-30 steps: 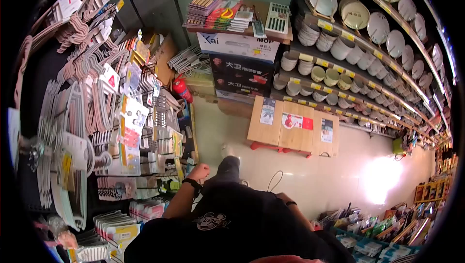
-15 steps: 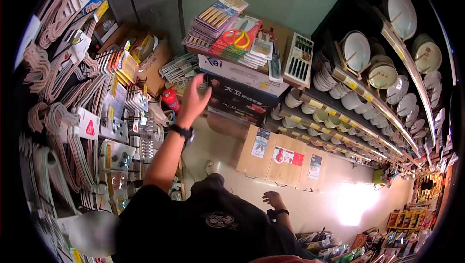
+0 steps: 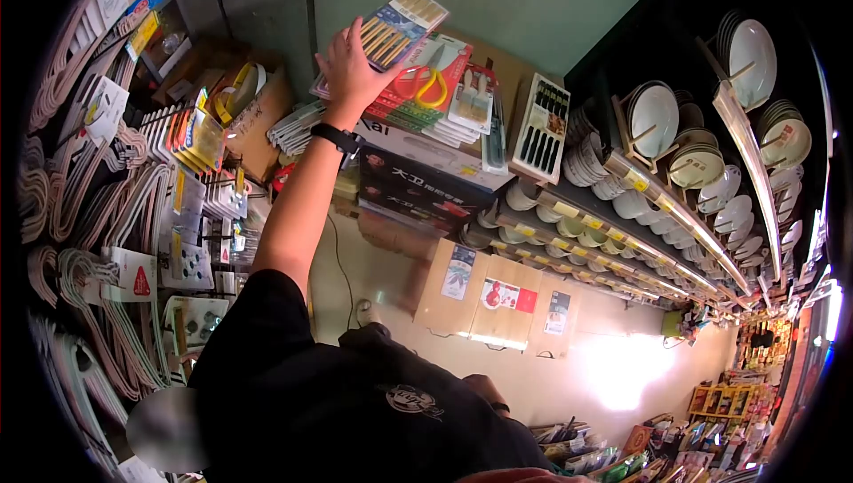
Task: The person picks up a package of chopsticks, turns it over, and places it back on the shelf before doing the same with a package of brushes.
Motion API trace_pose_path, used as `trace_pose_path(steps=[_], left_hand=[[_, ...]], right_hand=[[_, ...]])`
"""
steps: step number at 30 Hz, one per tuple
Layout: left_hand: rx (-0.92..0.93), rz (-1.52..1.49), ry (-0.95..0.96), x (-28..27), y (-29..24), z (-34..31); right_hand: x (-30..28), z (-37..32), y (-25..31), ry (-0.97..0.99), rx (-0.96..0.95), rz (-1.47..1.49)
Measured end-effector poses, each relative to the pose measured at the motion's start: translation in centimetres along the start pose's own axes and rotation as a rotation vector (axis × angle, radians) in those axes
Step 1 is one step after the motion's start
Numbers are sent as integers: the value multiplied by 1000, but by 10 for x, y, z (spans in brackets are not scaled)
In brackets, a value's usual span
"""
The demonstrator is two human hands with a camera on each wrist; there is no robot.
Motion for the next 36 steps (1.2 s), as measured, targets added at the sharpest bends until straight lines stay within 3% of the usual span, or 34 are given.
trace_pose_path(steps=[1, 3, 5, 9, 13, 15, 16, 20, 23, 25, 29, 31, 33, 34, 36], left_hand=[[17, -27, -30, -4, -3, -1], [54, -78, -86, -13, -9, -7], [101, -178, -118, -17, -5, -13], [173, -263, -204, -42, -20, -27], [206, -298, -215, -77, -45, -50], [204, -309, -228, -93, -57, -66], [199, -300, -226, -100, -62, -76], [213, -261, -222, -139, -104, -126], [157, -288, -225, -166, -141, -174], [75, -417, -230, -174, -157, -215], [5, -369, -7, -177, -228, -298], [-63, -375, 110, -172, -261, -341], [-110, -329, 154, -171, -278, -380], [-136, -304, 134, -174, -284, -395], [-144, -188, 140, -187, -297, -417]], right_hand=[[0, 1, -5, -6, 82, 133], [-7, 2, -8, -72, 56, 102], [-26, 2, -3, -192, -159, -227], [-36, 14, -26, -120, -23, 42], [-50, 21, -51, -38, 352, 778], [-58, 30, -63, -5, 244, 612], [-64, 33, -71, 1, 282, 659], [-98, 49, -87, -112, 104, 647], [-155, 55, -66, -141, -23, 533], [-192, 58, -38, -149, -137, 689], [-272, 52, 51, -45, -525, 829], [-310, 26, 108, 48, -663, 1154], [-311, 22, 131, 166, -786, 1518], [-317, 17, 147, 251, -684, 1702], [-302, 20, 156, 252, -615, 1610]])
Point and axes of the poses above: each hand's wrist, its own z-axis towards the middle knuckle, its own x-axis out of the palm, y = z × x, the point moved 7 cm from there along z, towards the middle knuckle, and after that the axes turned 10 degrees about -z, right-handed, at the moved point
